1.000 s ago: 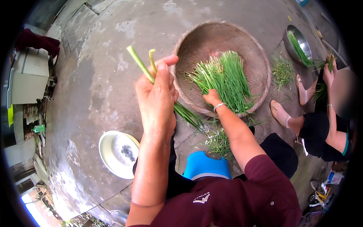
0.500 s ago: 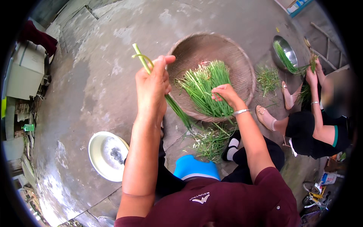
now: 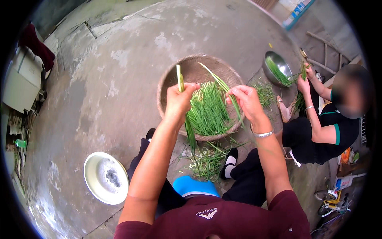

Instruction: The person cleans green onions by hand, peeling away the outer layers of individual stalks taken from a large basket and placing them into a bundle.

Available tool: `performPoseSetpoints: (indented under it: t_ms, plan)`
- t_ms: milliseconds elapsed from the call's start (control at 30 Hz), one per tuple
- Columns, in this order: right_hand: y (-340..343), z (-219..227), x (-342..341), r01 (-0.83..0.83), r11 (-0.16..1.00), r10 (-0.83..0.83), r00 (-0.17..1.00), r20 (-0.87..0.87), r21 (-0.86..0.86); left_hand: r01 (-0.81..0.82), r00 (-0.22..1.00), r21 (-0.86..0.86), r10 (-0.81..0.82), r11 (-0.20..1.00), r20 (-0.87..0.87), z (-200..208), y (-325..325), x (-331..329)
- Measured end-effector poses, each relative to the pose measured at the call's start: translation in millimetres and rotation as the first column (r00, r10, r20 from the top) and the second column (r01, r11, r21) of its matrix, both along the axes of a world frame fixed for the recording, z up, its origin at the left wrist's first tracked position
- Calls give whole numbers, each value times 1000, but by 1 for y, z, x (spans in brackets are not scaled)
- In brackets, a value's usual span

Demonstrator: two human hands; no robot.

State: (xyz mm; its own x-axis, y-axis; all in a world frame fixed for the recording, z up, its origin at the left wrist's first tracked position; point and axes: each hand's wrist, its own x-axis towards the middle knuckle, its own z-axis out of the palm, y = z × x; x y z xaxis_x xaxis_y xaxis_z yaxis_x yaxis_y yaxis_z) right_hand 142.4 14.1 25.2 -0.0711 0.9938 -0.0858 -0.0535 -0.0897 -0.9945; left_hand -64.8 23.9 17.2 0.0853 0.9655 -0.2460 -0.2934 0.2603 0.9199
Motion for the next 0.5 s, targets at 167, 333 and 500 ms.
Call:
performPoseSetpoints:
  t_ms: [167, 333, 500]
  plan:
    - [-31, 20, -12, 0, 998, -1, 1000, 13, 68, 78, 997, 23, -78, 997, 3, 0, -7, 25]
    - [-48, 7, -11, -101, 973, 66, 984, 166, 207, 129, 986, 17, -130, 992, 100, 7, -14, 40]
    - [-49, -7, -13, -99, 972, 83, 993, 80, 215, 136, 990, 28, -137, 990, 31, 3, -14, 47]
